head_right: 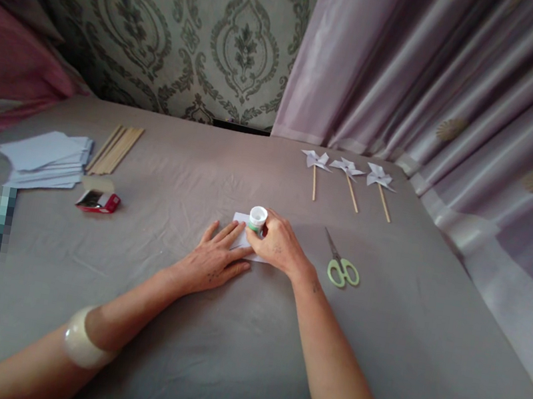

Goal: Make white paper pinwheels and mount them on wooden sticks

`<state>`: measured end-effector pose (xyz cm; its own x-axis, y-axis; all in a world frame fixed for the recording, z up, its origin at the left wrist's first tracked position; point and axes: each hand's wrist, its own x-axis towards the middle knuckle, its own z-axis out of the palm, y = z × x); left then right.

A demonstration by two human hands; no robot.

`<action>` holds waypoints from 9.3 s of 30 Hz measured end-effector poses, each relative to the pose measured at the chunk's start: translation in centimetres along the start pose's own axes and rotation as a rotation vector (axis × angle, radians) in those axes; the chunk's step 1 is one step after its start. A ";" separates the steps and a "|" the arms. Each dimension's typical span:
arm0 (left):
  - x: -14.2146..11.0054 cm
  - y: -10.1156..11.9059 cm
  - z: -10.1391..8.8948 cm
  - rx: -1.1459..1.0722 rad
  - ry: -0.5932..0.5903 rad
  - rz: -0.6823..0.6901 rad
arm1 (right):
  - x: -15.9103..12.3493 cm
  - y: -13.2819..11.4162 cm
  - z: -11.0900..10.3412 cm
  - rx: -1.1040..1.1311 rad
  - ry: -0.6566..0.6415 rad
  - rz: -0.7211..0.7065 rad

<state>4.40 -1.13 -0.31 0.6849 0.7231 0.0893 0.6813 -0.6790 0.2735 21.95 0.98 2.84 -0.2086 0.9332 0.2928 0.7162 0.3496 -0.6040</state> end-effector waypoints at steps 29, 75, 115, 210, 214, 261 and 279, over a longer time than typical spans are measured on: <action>-0.1 0.0 -0.2 -0.002 -0.008 -0.003 | -0.1 -0.7 -1.0 -0.035 0.012 0.157; -0.1 0.0 -0.1 0.007 0.010 0.010 | 0.1 -0.3 -0.8 0.043 -0.043 0.069; -0.2 -0.1 0.1 0.011 0.031 0.015 | 0.0 -0.6 -0.8 0.001 -0.082 0.106; -1.5 2.1 0.0 0.151 0.142 0.019 | 0.1 0.5 -1.3 -0.051 -0.042 0.030; -1.4 2.0 -0.1 0.148 0.147 0.023 | 0.1 0.4 -1.6 -0.025 0.019 0.038; -1.4 2.1 -0.2 0.130 0.152 0.032 | 0.2 0.6 -1.4 0.031 -0.073 0.038; -0.6 0.8 -0.6 -0.128 0.491 -0.070 | 0.9 -1.2 -2.3 1.033 0.223 0.542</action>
<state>4.34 -2.03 0.40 0.4159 0.7613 0.4975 0.6631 -0.6282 0.4070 22.42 1.19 5.49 0.1502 0.9807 -0.1247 -0.2227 -0.0893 -0.9708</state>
